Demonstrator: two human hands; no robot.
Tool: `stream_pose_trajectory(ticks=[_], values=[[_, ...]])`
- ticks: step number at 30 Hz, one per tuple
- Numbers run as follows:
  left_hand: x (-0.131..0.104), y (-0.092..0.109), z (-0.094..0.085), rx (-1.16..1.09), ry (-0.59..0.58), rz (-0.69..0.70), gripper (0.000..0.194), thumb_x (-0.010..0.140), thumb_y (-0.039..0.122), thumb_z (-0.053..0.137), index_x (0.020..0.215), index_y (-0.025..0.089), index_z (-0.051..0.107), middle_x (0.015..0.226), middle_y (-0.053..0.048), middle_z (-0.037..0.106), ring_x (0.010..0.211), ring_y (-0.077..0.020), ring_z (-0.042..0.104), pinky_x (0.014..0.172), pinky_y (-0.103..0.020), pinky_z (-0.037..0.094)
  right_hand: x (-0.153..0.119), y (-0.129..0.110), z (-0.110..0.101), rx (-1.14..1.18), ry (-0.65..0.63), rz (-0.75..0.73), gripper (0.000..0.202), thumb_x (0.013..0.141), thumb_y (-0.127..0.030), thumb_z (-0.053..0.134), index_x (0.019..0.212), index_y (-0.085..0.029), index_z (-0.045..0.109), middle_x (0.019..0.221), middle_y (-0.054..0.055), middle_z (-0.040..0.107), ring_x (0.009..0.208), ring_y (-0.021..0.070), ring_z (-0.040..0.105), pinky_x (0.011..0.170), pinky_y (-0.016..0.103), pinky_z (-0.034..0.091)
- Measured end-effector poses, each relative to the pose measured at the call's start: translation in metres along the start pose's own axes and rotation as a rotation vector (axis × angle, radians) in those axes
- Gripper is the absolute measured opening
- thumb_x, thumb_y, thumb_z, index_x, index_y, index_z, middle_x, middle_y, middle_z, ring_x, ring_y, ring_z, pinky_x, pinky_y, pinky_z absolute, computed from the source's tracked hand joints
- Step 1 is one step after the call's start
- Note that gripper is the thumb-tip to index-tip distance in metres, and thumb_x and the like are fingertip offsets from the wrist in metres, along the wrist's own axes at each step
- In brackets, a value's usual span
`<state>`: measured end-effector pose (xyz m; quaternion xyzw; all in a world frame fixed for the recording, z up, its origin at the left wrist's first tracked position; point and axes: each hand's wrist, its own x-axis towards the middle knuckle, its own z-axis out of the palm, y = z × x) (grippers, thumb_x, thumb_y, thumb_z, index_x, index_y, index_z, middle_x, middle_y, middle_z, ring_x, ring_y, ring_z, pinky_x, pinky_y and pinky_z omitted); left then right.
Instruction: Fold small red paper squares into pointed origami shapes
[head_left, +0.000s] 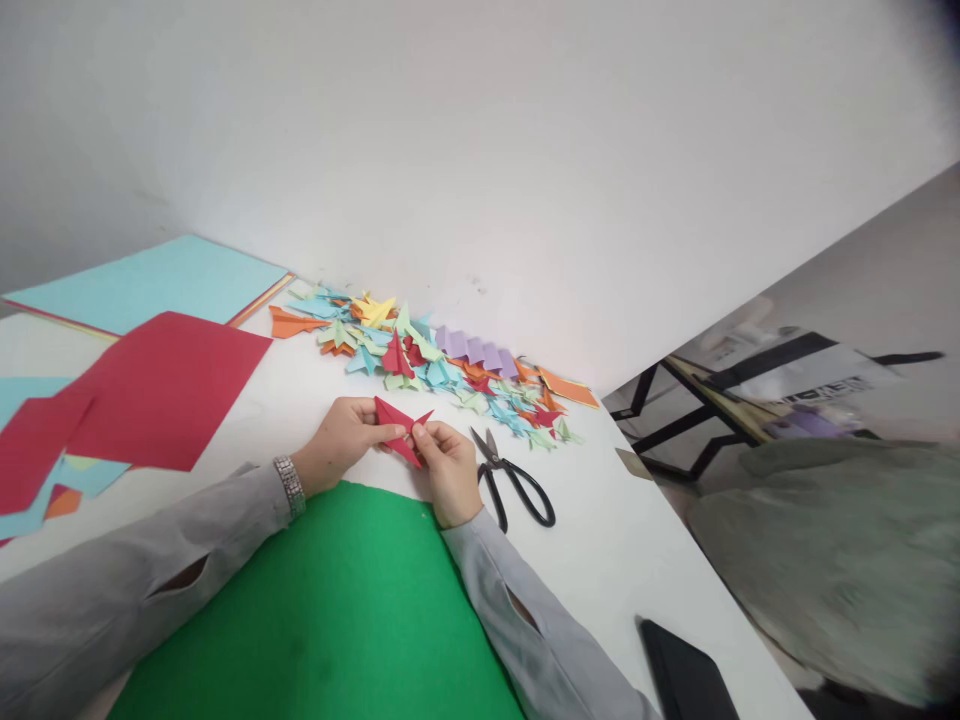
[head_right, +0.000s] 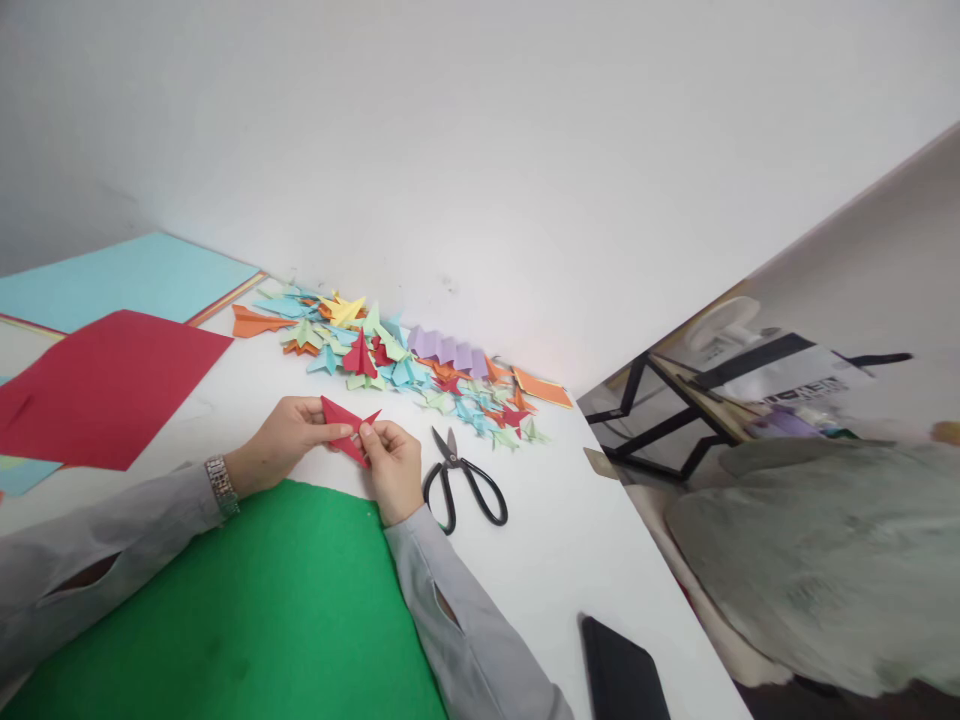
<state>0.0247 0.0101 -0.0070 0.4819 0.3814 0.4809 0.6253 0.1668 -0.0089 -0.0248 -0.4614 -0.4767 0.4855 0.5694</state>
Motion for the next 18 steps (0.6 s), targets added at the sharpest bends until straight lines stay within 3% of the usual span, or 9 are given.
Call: stream_pose_trajectory(ticks=[18], values=[[-0.0019, 0.0022, 0.0026, 0.042, 0.032, 0.0, 0.021, 0.056, 0.027, 0.077, 0.067, 0.011, 0.069, 0.058, -0.003, 0.067, 0.05, -0.0103, 0.054, 0.052, -0.023, 0.043, -0.0004, -0.0006, 0.0002, -0.112, -0.005, -0.06, 0.035, 0.073, -0.05, 0.064, 0.062, -0.018, 0.053, 0.052, -0.005, 0.047, 0.049, 0.0092, 0.037, 0.05, 0.024, 0.031]])
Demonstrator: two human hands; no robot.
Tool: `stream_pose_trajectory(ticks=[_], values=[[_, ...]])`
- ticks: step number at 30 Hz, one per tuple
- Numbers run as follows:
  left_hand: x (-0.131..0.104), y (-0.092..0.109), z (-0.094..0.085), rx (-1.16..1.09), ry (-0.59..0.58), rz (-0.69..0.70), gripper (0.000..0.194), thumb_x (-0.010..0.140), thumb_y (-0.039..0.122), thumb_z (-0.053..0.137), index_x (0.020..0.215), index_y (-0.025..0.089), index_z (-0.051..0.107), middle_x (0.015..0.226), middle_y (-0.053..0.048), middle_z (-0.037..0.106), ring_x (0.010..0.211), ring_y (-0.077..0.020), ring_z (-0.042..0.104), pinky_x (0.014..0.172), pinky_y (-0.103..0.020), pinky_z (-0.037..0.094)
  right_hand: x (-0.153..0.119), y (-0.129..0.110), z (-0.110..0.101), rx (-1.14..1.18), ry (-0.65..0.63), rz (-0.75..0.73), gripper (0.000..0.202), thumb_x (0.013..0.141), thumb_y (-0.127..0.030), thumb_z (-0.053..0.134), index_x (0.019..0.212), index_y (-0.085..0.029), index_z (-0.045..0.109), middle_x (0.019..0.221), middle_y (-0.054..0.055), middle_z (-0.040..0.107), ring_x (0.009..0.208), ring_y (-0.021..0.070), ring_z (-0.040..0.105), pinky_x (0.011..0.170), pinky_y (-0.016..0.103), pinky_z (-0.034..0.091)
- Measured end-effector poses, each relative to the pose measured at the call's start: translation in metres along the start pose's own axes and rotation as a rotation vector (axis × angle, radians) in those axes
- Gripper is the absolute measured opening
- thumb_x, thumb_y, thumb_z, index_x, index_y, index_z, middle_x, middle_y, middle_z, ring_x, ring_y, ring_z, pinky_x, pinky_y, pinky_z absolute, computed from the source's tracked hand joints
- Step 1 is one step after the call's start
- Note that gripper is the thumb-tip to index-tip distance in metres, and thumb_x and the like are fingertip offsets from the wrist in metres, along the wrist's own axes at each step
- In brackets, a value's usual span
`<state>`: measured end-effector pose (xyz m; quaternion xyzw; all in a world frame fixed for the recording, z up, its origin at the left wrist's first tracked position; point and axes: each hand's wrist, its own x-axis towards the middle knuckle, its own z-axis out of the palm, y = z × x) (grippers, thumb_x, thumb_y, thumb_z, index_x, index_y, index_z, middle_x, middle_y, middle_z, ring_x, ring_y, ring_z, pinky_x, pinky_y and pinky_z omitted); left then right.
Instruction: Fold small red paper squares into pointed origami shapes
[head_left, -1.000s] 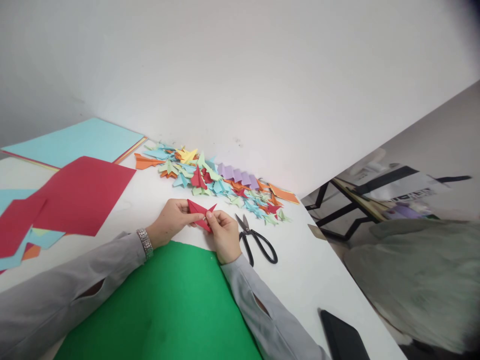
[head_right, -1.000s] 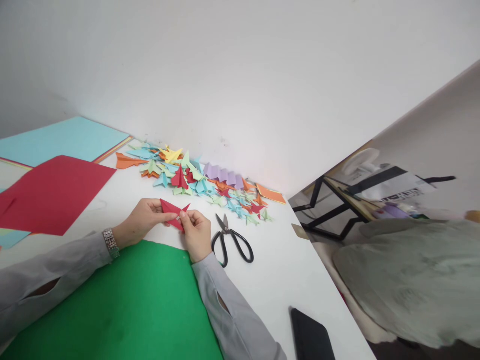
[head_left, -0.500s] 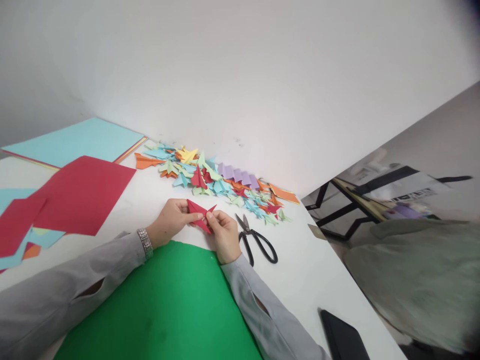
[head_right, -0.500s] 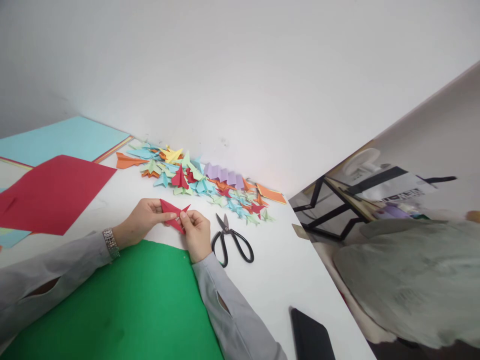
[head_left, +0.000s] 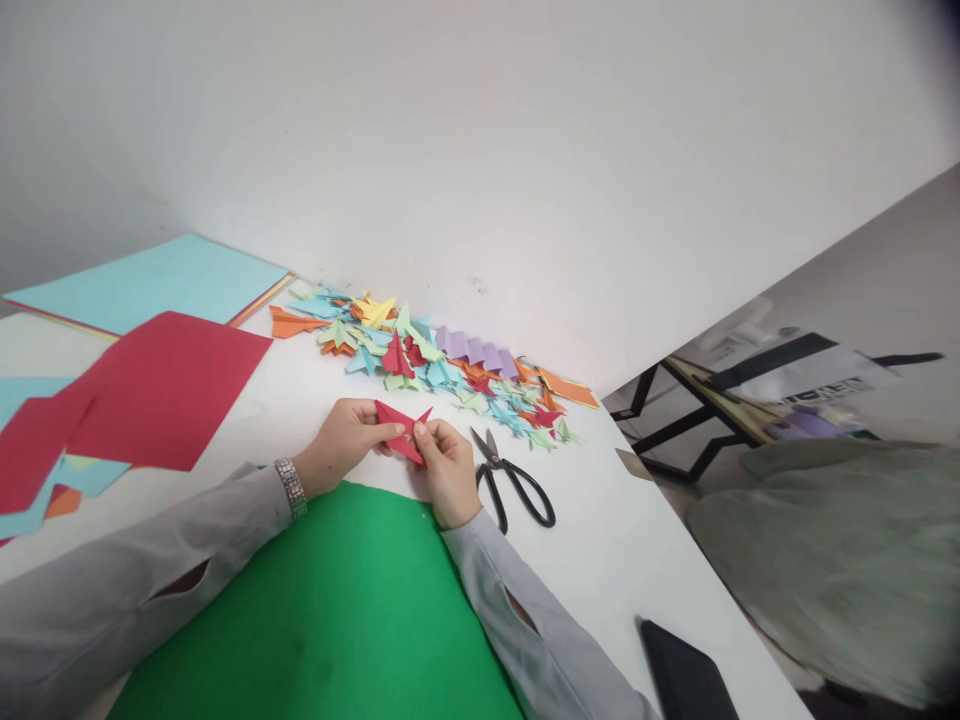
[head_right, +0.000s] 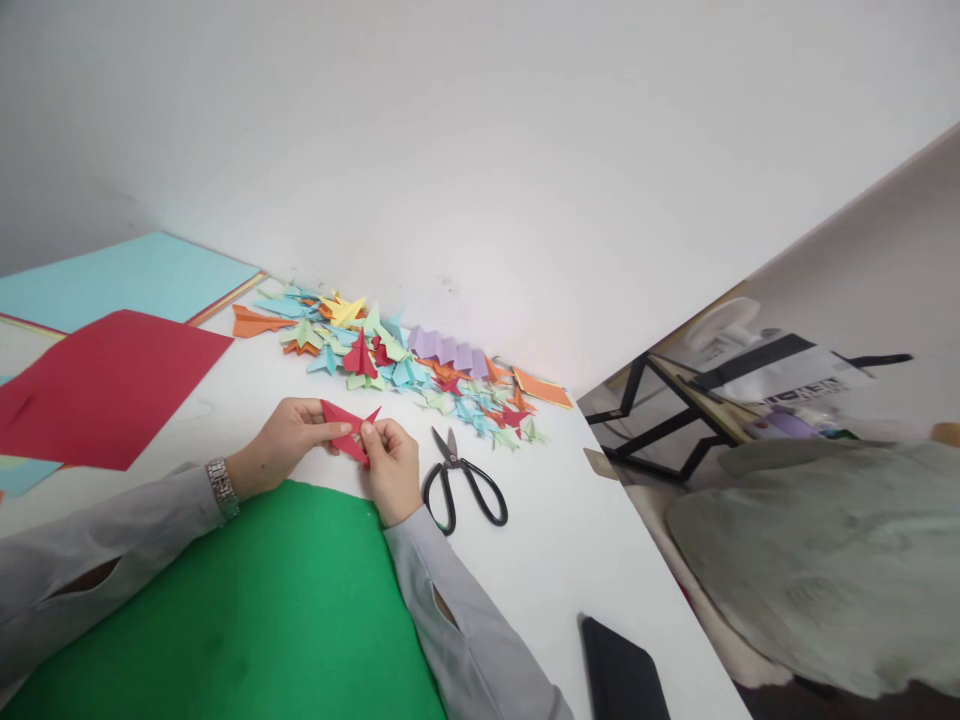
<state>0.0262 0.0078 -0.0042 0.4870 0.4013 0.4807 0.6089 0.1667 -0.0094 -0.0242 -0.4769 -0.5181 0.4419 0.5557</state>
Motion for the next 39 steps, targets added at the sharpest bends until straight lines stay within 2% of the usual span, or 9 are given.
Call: stream_pose_trajectory(ticks=[16, 23, 30, 39], values=[[-0.001, 0.0007, 0.001, -0.011, 0.011, 0.004, 0.018, 0.057, 0.024, 0.076, 0.064, 0.01, 0.068, 0.054, -0.001, 0.064, 0.05, -0.0093, 0.053, 0.051, -0.022, 0.044, -0.0004, -0.0017, 0.0005, -0.039, 0.006, -0.005, 0.034, 0.073, -0.05, 0.062, 0.063, -0.019, 0.053, 0.054, -0.004, 0.049, 0.05, 0.0102, 0.039, 0.051, 0.025, 0.033], [0.0008, -0.0052, -0.0002, 0.046, 0.004, 0.03, 0.023, 0.055, 0.023, 0.079, 0.072, 0.011, 0.068, 0.062, -0.002, 0.068, 0.054, -0.0112, 0.058, 0.054, -0.023, 0.048, -0.0011, -0.0004, 0.0008, -0.081, 0.015, -0.041, 0.033, 0.076, -0.048, 0.06, 0.063, -0.019, 0.052, 0.051, -0.005, 0.045, 0.049, 0.01, 0.037, 0.049, 0.024, 0.031], [-0.0001, -0.0039, -0.0009, -0.014, 0.012, 0.022, 0.021, 0.054, 0.021, 0.079, 0.069, 0.012, 0.068, 0.065, -0.003, 0.07, 0.058, -0.0124, 0.061, 0.059, -0.024, 0.049, -0.0011, -0.0004, 0.0015, -0.071, 0.001, -0.046, 0.028, 0.076, -0.043, 0.06, 0.065, -0.018, 0.056, 0.057, -0.003, 0.053, 0.053, 0.011, 0.042, 0.054, 0.025, 0.035], [0.0005, -0.0014, 0.0002, -0.042, 0.044, -0.008, 0.022, 0.051, 0.019, 0.08, 0.066, 0.011, 0.066, 0.06, -0.002, 0.068, 0.054, -0.0117, 0.059, 0.056, -0.024, 0.047, -0.0019, -0.0026, 0.0025, -0.038, 0.001, -0.015, 0.029, 0.073, -0.045, 0.064, 0.063, -0.018, 0.058, 0.056, -0.002, 0.055, 0.052, 0.0108, 0.042, 0.053, 0.025, 0.035]])
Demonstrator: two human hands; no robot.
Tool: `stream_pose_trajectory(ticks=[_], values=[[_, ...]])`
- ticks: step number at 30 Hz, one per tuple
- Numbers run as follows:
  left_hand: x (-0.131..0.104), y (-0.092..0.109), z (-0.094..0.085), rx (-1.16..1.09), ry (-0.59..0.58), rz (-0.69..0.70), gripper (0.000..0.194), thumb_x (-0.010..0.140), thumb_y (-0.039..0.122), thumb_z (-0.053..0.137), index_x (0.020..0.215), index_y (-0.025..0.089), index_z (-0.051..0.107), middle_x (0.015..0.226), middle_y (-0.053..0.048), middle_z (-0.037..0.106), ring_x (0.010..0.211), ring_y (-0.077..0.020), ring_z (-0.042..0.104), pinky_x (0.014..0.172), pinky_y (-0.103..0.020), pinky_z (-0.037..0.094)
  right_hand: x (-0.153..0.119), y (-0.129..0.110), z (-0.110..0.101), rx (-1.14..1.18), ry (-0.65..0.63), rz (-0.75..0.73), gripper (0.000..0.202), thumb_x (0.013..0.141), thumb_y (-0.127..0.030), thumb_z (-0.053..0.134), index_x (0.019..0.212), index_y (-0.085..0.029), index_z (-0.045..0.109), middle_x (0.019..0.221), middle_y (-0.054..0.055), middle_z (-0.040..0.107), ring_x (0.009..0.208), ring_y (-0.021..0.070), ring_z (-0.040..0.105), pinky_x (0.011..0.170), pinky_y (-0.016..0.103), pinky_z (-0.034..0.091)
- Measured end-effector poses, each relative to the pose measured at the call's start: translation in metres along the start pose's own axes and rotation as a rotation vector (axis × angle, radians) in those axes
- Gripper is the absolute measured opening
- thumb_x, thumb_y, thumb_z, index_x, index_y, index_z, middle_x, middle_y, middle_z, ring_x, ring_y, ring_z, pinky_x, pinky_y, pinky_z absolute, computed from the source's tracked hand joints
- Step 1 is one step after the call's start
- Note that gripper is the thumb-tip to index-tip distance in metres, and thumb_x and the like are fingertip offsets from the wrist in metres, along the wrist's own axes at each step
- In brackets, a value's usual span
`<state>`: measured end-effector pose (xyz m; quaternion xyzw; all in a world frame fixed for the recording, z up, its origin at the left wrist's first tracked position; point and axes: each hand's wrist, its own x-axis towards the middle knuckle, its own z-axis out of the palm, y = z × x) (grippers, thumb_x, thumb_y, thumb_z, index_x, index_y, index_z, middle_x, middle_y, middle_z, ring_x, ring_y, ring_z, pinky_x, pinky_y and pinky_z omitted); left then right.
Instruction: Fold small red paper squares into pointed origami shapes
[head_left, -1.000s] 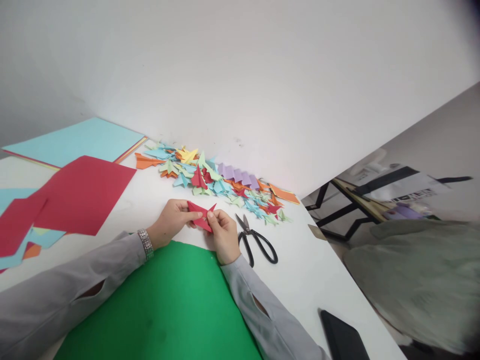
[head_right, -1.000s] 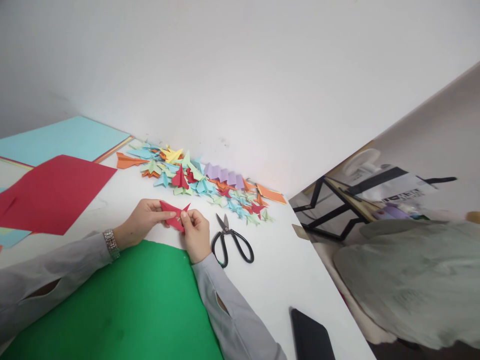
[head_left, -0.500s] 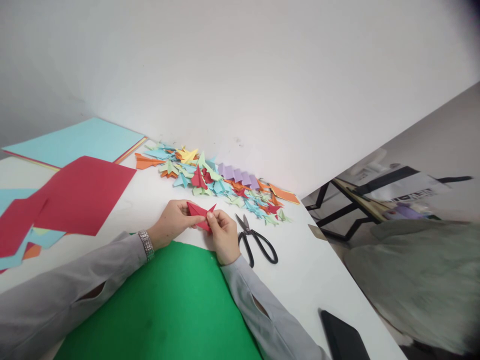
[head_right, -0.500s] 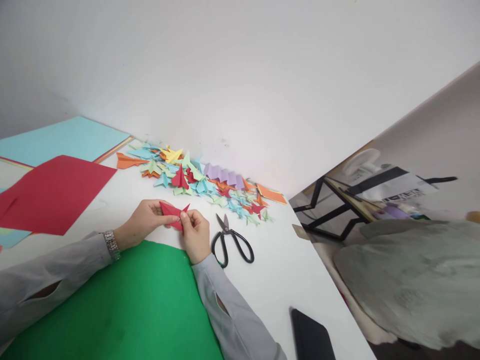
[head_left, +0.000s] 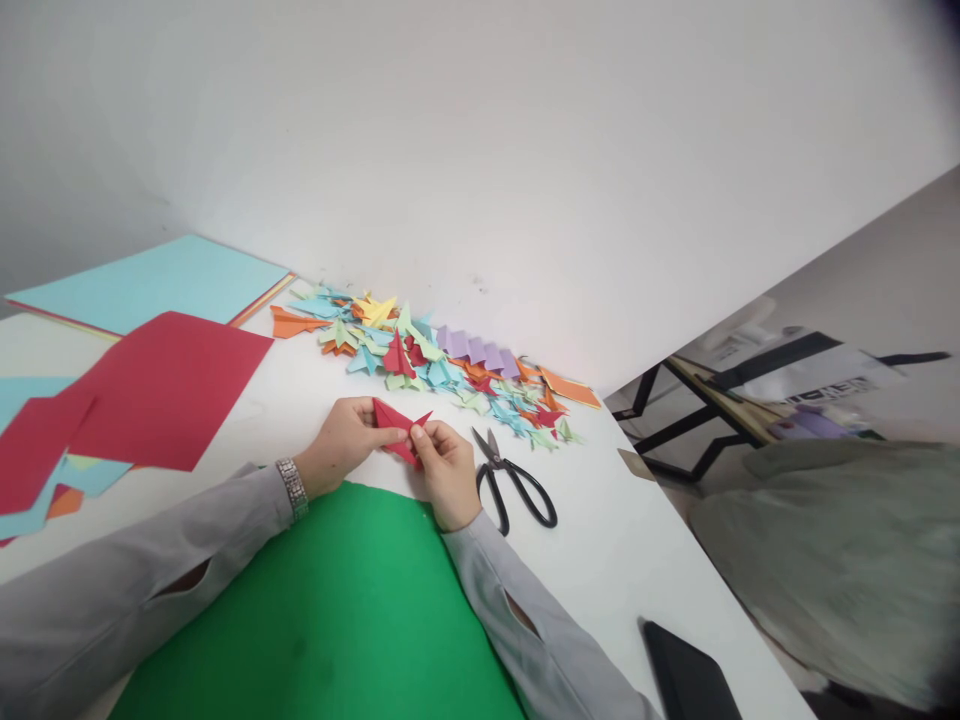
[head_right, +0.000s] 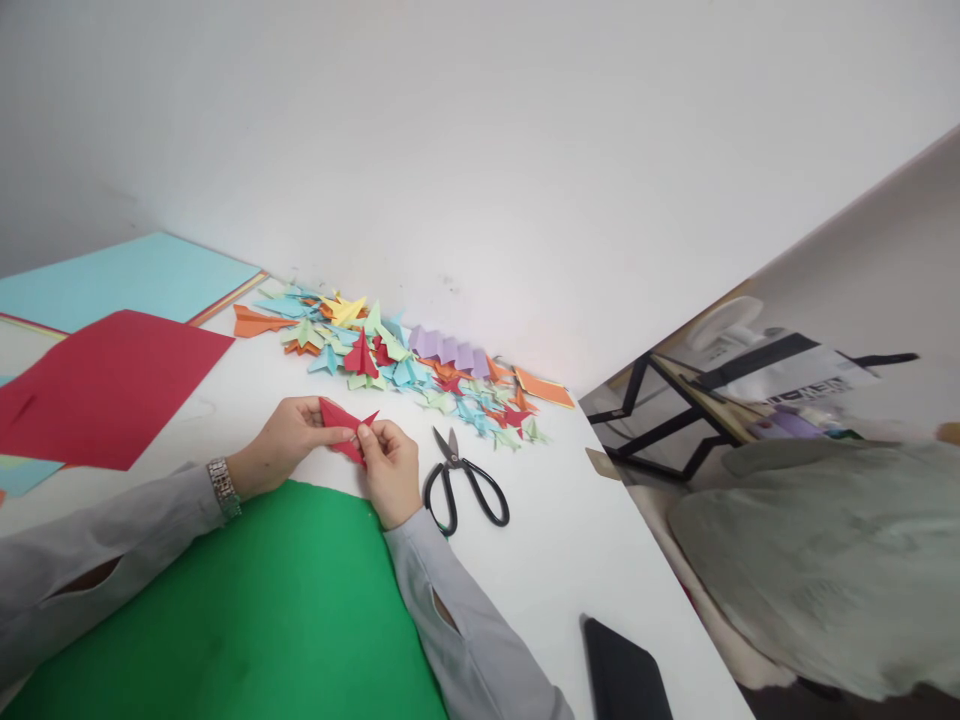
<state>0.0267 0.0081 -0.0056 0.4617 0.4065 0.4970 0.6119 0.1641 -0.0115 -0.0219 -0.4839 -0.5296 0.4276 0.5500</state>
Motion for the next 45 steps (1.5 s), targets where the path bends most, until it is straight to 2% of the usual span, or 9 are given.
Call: stream_pose_trajectory(ticks=[9, 13, 18, 24, 29, 37, 40, 45], values=[[-0.0018, 0.0036, 0.0002, -0.001, -0.029, -0.008, 0.022, 0.052, 0.02, 0.08, 0.068, 0.011, 0.067, 0.063, -0.003, 0.07, 0.059, -0.0133, 0.061, 0.06, -0.025, 0.048, -0.0001, 0.0031, -0.002, 0.144, -0.007, 0.094, 0.033, 0.074, -0.049, 0.063, 0.063, -0.018, 0.06, 0.058, -0.001, 0.058, 0.05, 0.0108, 0.046, 0.05, 0.025, 0.035], [-0.0017, 0.0036, 0.0005, -0.001, -0.034, -0.018, 0.022, 0.052, 0.02, 0.079, 0.068, 0.011, 0.067, 0.063, -0.003, 0.07, 0.06, -0.014, 0.062, 0.061, -0.026, 0.048, -0.0003, 0.0032, -0.0018, 0.11, -0.007, 0.081, 0.036, 0.075, -0.052, 0.061, 0.062, -0.018, 0.057, 0.056, -0.002, 0.055, 0.048, 0.0104, 0.044, 0.048, 0.025, 0.034], [0.0003, -0.0004, -0.0016, 0.01, -0.068, 0.001, 0.02, 0.054, 0.021, 0.078, 0.069, 0.012, 0.068, 0.063, -0.002, 0.069, 0.058, -0.0128, 0.06, 0.059, -0.025, 0.047, 0.0004, 0.0005, -0.0007, -0.003, -0.033, 0.0, 0.043, 0.072, -0.054, 0.063, 0.053, -0.019, 0.045, 0.047, -0.006, 0.041, 0.047, 0.0085, 0.032, 0.047, 0.024, 0.026], [0.0021, -0.0006, -0.0026, -0.012, -0.094, -0.017, 0.024, 0.052, 0.022, 0.079, 0.071, 0.012, 0.067, 0.063, -0.002, 0.068, 0.058, -0.0132, 0.059, 0.059, -0.026, 0.046, 0.0002, -0.0036, 0.0, 0.011, -0.052, -0.011, 0.044, 0.069, -0.056, 0.065, 0.054, -0.02, 0.044, 0.047, -0.005, 0.044, 0.047, 0.0091, 0.035, 0.048, 0.025, 0.029], [0.0013, 0.0018, -0.0024, -0.033, -0.15, -0.024, 0.023, 0.053, 0.021, 0.079, 0.069, 0.011, 0.066, 0.065, -0.004, 0.069, 0.06, -0.0133, 0.061, 0.062, -0.026, 0.047, -0.0012, -0.0017, -0.001, 0.067, -0.054, 0.011, 0.042, 0.074, -0.051, 0.062, 0.053, -0.019, 0.049, 0.049, -0.003, 0.049, 0.048, 0.0091, 0.039, 0.049, 0.025, 0.03], [0.0015, 0.0022, -0.0045, 0.001, -0.236, -0.058, 0.023, 0.053, 0.022, 0.079, 0.069, 0.013, 0.066, 0.063, -0.003, 0.067, 0.059, -0.0139, 0.061, 0.06, -0.026, 0.047, -0.0022, -0.0004, -0.0019, -0.049, -0.114, 0.033, 0.053, 0.068, -0.062, 0.064, 0.043, -0.019, 0.045, 0.037, -0.005, 0.04, 0.038, 0.0065, 0.03, 0.04, 0.024, 0.021], [0.0023, -0.0001, -0.0051, 0.0, -0.226, -0.047, 0.024, 0.052, 0.02, 0.08, 0.069, 0.012, 0.065, 0.063, -0.002, 0.067, 0.058, -0.0123, 0.059, 0.059, -0.025, 0.046, -0.0014, -0.002, -0.0019, -0.03, -0.132, 0.026, 0.053, 0.065, -0.062, 0.066, 0.043, -0.019, 0.044, 0.038, -0.006, 0.039, 0.038, 0.0062, 0.029, 0.04, 0.024, 0.019], [0.0023, -0.0006, -0.0044, -0.019, -0.212, -0.059, 0.027, 0.052, 0.021, 0.081, 0.072, 0.012, 0.065, 0.064, -0.003, 0.067, 0.059, -0.0123, 0.06, 0.059, -0.025, 0.046, -0.0016, -0.0022, -0.0014, -0.016, -0.09, 0.022, 0.053, 0.064, -0.059, 0.068, 0.042, -0.019, 0.04, 0.038, -0.006, 0.037, 0.04, 0.0062, 0.027, 0.041, 0.024, 0.019]])
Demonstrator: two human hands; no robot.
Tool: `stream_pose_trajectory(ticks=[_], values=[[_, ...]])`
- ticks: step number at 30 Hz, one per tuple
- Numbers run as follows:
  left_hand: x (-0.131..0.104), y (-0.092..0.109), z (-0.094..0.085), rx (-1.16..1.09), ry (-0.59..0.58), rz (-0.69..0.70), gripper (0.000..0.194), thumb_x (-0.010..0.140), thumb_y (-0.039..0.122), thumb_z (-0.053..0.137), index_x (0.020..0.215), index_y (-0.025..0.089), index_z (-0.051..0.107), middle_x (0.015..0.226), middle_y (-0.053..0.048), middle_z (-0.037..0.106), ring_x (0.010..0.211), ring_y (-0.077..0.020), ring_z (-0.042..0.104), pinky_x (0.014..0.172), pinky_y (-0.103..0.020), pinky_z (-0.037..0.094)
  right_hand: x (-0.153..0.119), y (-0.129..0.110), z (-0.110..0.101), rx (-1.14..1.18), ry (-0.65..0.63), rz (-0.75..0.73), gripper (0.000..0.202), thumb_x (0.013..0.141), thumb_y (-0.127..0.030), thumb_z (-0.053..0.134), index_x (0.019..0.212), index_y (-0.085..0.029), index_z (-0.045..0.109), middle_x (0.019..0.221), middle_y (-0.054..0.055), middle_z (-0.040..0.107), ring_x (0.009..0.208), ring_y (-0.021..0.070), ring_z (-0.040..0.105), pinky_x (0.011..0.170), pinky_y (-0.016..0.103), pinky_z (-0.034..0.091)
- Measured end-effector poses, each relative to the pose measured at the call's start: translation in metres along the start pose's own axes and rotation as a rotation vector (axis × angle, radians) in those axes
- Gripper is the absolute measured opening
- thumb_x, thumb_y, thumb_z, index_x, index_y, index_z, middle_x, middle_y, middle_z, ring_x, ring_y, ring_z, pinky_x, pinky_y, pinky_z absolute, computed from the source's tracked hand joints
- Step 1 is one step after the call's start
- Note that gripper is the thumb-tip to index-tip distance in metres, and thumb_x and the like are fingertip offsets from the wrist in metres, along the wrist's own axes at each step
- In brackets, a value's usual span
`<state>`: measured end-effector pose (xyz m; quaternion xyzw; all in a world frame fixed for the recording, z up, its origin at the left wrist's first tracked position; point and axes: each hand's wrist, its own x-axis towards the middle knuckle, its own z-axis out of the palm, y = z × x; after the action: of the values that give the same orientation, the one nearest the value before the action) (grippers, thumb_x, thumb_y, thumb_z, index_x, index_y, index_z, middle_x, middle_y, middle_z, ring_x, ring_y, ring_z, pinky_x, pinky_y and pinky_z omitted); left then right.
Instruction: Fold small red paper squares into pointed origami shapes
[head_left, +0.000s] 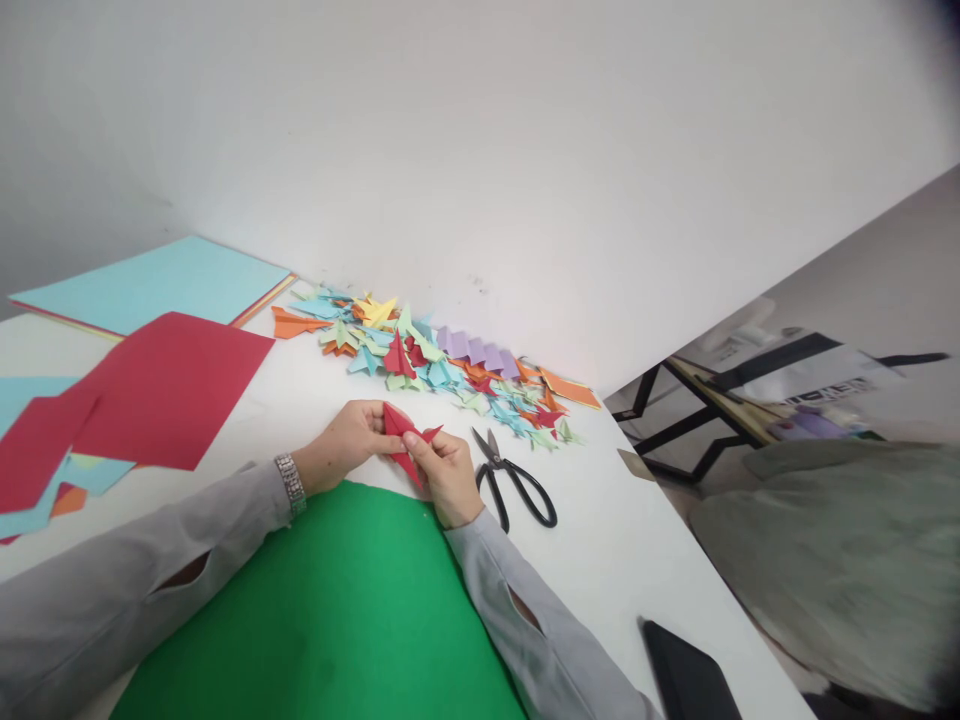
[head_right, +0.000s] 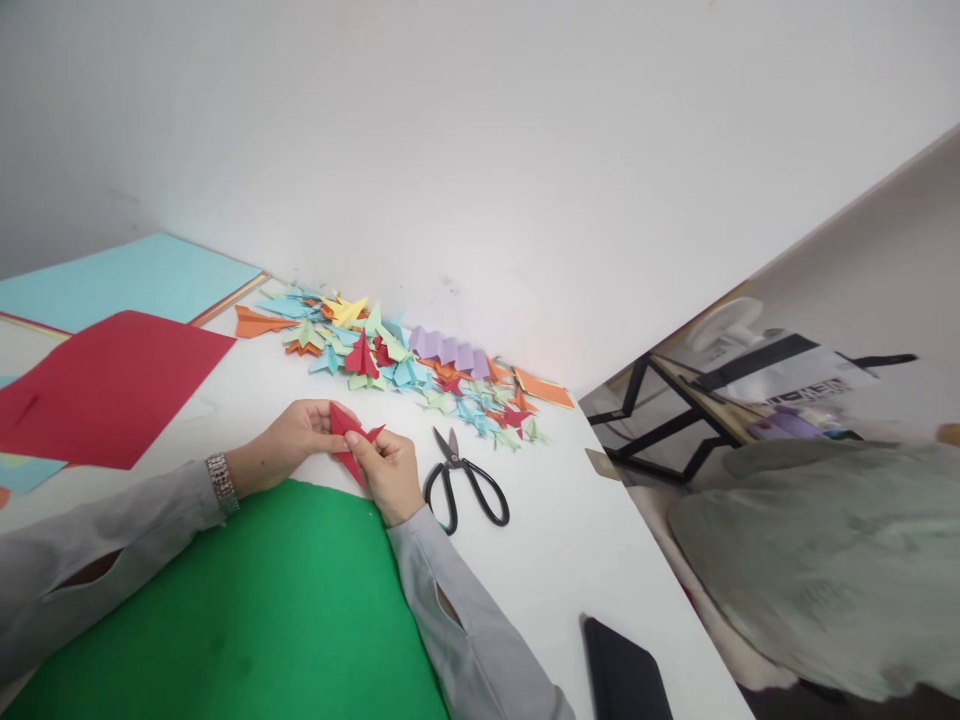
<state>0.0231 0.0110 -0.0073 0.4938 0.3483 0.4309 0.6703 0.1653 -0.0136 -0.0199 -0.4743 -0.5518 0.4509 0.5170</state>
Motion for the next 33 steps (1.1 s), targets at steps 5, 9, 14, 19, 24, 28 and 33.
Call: stream_pose_trajectory(ticks=[5, 9, 14, 19, 24, 28, 33], values=[[-0.0024, 0.0046, 0.0024, -0.025, -0.01, -0.002, 0.028, 0.05, 0.019, 0.082, 0.071, 0.012, 0.065, 0.067, -0.003, 0.069, 0.064, -0.0135, 0.062, 0.064, -0.026, 0.049, -0.002, 0.0002, -0.0002, -0.017, -0.057, 0.011, 0.05, 0.067, -0.055, 0.068, 0.042, -0.017, 0.046, 0.041, -0.005, 0.041, 0.043, 0.0069, 0.031, 0.044, 0.024, 0.023], [-0.0031, 0.0057, 0.0034, -0.022, -0.026, -0.005, 0.026, 0.05, 0.019, 0.082, 0.069, 0.012, 0.065, 0.065, -0.003, 0.069, 0.063, -0.0131, 0.062, 0.064, -0.025, 0.05, -0.0027, -0.0012, 0.0001, -0.021, -0.1, 0.024, 0.045, 0.071, -0.055, 0.065, 0.05, -0.015, 0.059, 0.044, -0.003, 0.046, 0.046, 0.0084, 0.035, 0.045, 0.024, 0.026], [-0.002, 0.0046, 0.0026, -0.027, -0.023, -0.016, 0.028, 0.051, 0.019, 0.082, 0.072, 0.011, 0.066, 0.065, -0.003, 0.069, 0.063, -0.0129, 0.063, 0.064, -0.025, 0.049, -0.0027, -0.0011, 0.0007, -0.007, -0.08, 0.028, 0.047, 0.07, -0.058, 0.064, 0.052, -0.015, 0.062, 0.043, -0.003, 0.045, 0.044, 0.0075, 0.032, 0.043, 0.023, 0.024], [-0.0012, 0.0032, 0.0015, -0.009, -0.033, -0.025, 0.029, 0.052, 0.02, 0.081, 0.072, 0.011, 0.064, 0.064, -0.003, 0.068, 0.06, -0.0125, 0.061, 0.06, -0.024, 0.047, -0.0032, -0.0024, 0.0009, 0.007, -0.092, 0.051, 0.055, 0.072, -0.061, 0.061, 0.041, -0.016, 0.05, 0.036, -0.005, 0.036, 0.039, 0.0061, 0.027, 0.04, 0.023, 0.02], [0.0006, 0.0024, 0.0012, 0.019, -0.036, -0.022, 0.024, 0.055, 0.019, 0.077, 0.071, 0.01, 0.063, 0.057, -0.001, 0.065, 0.05, -0.0084, 0.054, 0.051, -0.021, 0.041, -0.0026, -0.0037, 0.0009, 0.001, -0.109, 0.023, 0.054, 0.073, -0.061, 0.06, 0.044, -0.016, 0.053, 0.037, -0.004, 0.039, 0.039, 0.0063, 0.028, 0.039, 0.023, 0.021], [0.0013, 0.0025, 0.001, 0.016, -0.043, -0.025, 0.024, 0.055, 0.02, 0.076, 0.073, 0.01, 0.063, 0.058, -0.001, 0.066, 0.049, -0.009, 0.055, 0.05, -0.021, 0.041, -0.0019, -0.0011, 0.0019, 0.023, -0.109, 0.029, 0.055, 0.072, -0.063, 0.059, 0.043, -0.016, 0.052, 0.036, -0.004, 0.04, 0.037, 0.006, 0.027, 0.039, 0.023, 0.02], [-0.0007, 0.0038, 0.0016, 0.03, -0.053, -0.018, 0.026, 0.057, 0.023, 0.077, 0.073, 0.011, 0.061, 0.057, -0.003, 0.067, 0.049, -0.01, 0.056, 0.05, -0.021, 0.041, -0.0009, 0.0025, 0.0019, 0.092, -0.077, 0.057, 0.057, 0.073, -0.059, 0.061, 0.037, -0.017, 0.047, 0.034, -0.003, 0.041, 0.035, 0.0066, 0.032, 0.041, 0.024, 0.02]])
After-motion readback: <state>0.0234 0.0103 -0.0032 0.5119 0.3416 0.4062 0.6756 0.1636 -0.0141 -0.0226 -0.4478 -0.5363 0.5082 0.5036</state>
